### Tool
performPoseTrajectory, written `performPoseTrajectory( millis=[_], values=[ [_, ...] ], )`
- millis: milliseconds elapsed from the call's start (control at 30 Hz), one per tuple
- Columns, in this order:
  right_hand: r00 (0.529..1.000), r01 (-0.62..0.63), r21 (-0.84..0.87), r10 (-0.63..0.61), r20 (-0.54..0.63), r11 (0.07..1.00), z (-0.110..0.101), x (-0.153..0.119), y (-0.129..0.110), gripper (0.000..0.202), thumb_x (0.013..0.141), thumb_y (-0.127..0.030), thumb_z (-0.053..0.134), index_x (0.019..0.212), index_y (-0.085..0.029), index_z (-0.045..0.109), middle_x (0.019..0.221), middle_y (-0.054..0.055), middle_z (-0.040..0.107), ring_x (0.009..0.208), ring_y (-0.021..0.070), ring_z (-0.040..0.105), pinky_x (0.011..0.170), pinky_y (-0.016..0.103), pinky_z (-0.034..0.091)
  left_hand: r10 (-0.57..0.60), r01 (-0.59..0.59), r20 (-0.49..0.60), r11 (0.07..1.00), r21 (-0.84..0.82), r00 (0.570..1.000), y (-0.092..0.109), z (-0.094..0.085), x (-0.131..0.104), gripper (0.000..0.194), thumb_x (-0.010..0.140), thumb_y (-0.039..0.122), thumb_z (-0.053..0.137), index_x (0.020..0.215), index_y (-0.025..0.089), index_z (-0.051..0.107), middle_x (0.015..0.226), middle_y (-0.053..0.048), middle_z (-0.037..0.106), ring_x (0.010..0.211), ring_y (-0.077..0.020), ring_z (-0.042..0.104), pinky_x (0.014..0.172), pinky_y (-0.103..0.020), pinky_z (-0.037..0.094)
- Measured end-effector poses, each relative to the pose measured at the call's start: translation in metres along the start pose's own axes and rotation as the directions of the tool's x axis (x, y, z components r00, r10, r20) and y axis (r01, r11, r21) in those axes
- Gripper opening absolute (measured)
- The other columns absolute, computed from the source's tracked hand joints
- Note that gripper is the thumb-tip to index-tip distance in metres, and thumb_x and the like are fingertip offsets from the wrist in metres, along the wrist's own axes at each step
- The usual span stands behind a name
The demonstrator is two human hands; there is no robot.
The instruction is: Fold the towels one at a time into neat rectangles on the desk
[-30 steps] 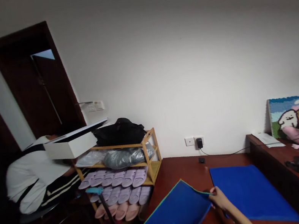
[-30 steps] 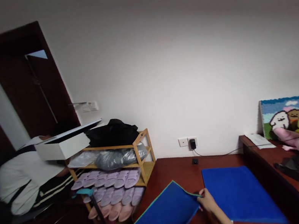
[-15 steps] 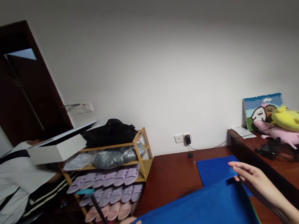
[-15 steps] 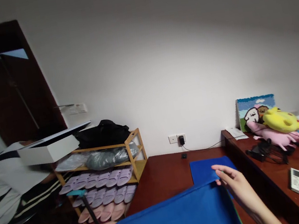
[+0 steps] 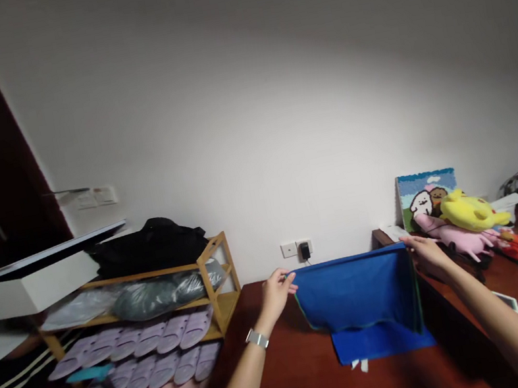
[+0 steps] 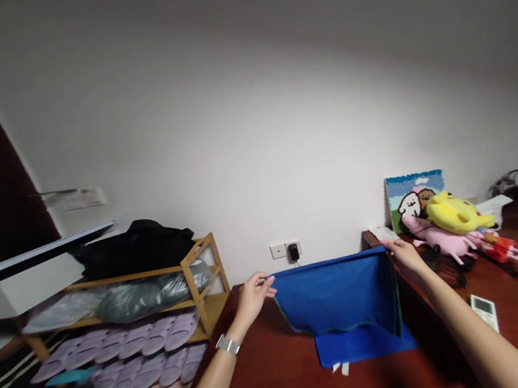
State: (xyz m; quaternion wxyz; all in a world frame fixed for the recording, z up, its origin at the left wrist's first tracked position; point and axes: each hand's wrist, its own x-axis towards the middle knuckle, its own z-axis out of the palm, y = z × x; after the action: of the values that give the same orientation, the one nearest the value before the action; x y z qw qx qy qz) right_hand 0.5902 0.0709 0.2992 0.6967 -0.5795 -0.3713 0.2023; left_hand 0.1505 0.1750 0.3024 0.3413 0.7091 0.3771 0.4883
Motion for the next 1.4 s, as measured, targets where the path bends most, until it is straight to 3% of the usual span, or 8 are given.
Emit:
performPoseTrajectory(
  millis=[100,233,467,567,833,1067,1233,1400],
  values=[
    [1.000,-0.016,-0.008,0.016,-0.024,1.000,0.001,0.042,0.004,0.052,0.067,-0.051,0.068,0.097,-0.009,0.076,0.078,0.008,0.071,0.063,0.0138,0.056,0.054,0.024,0.043,0.073,-0.071,-0.059,0.997,0.033,0.996,-0.001,0.023,0.018,0.042,0.085,0.063,0.060,0.090,0.022,0.061,0.080,-0.005,0.076,0.082,-0.0232,0.077,0.075,-0.034,0.061],
    [0.994,-0.064,-0.097,0.055,-0.090,0.993,-0.007,0.051,0.046,0.059,0.074,-0.054,0.057,0.110,-0.009,0.073,0.074,0.006,0.069,0.060,0.0144,0.055,0.053,0.025,0.042,0.124,-0.116,-0.062,0.986,0.117,0.990,-0.033,0.046,-0.009,0.034,0.090,0.056,0.060,0.093,0.023,0.067,0.089,-0.007,0.078,0.087,-0.0225,0.075,0.084,-0.035,0.060],
    [0.961,-0.271,-0.395,0.221,-0.168,0.878,-0.022,-0.056,0.181,0.038,0.070,-0.044,0.051,0.086,-0.021,0.076,0.081,0.009,0.076,0.070,0.0247,0.070,0.068,0.036,0.054,0.090,-0.147,0.182,0.932,0.331,0.979,-0.169,0.112,-0.125,0.020,0.097,0.036,0.050,0.096,0.029,0.069,0.099,-0.004,0.077,0.095,-0.0216,0.074,0.088,-0.034,0.061],
    [0.940,-0.341,-0.500,0.291,-0.177,0.796,-0.031,-0.095,0.224,0.031,0.068,-0.038,0.047,0.077,-0.025,0.074,0.078,0.009,0.076,0.071,0.0291,0.073,0.070,0.040,0.057,0.090,-0.195,0.253,0.881,0.431,0.963,-0.207,0.126,-0.158,0.020,0.093,0.025,0.049,0.092,0.031,0.068,0.106,-0.003,0.077,0.100,-0.0214,0.074,0.090,-0.032,0.061],
    [0.942,-0.317,-0.664,0.309,-0.135,0.677,-0.048,-0.095,0.266,0.047,0.077,-0.031,0.043,0.107,-0.010,0.073,0.118,0.019,0.074,0.118,0.0277,0.068,0.103,0.032,0.050,0.130,-0.275,0.267,0.725,0.632,0.955,-0.191,0.128,-0.158,0.024,0.082,0.013,0.057,0.097,0.028,0.068,0.109,-0.002,0.074,0.103,-0.0227,0.069,0.094,-0.038,0.057],
    [0.923,-0.324,-0.767,0.361,-0.129,0.554,-0.024,-0.092,0.287,0.068,0.090,-0.043,0.041,0.144,-0.001,0.049,0.136,0.030,0.061,0.124,0.0354,0.063,0.104,0.046,0.049,0.223,-0.502,0.471,0.598,0.625,0.853,-0.220,0.173,-0.146,0.057,0.089,0.045,0.068,0.144,0.038,0.053,0.145,-0.001,0.063,0.131,-0.0281,0.060,0.107,-0.046,0.053],
    [0.905,-0.311,-0.775,0.420,-0.065,0.551,-0.022,-0.082,0.290,0.053,0.085,-0.044,0.054,0.120,-0.008,0.067,0.109,0.023,0.075,0.109,0.0344,0.072,0.091,0.039,0.055,0.320,-0.530,0.423,0.475,0.703,0.848,-0.256,0.186,-0.145,0.038,0.093,0.022,0.063,0.128,0.035,0.067,0.130,0.002,0.074,0.118,-0.0233,0.069,0.099,-0.040,0.059],
    [0.893,-0.280,-0.752,0.449,0.024,0.597,-0.041,-0.101,0.296,0.030,0.072,-0.042,0.067,0.091,-0.020,0.072,0.086,0.007,0.078,0.093,0.0290,0.075,0.080,0.032,0.056,0.469,-0.560,0.356,0.422,0.713,0.808,-0.280,0.164,-0.156,0.031,0.092,0.012,0.056,0.109,0.030,0.074,0.109,0.004,0.081,0.103,-0.0187,0.075,0.088,-0.030,0.062]
  ],
)
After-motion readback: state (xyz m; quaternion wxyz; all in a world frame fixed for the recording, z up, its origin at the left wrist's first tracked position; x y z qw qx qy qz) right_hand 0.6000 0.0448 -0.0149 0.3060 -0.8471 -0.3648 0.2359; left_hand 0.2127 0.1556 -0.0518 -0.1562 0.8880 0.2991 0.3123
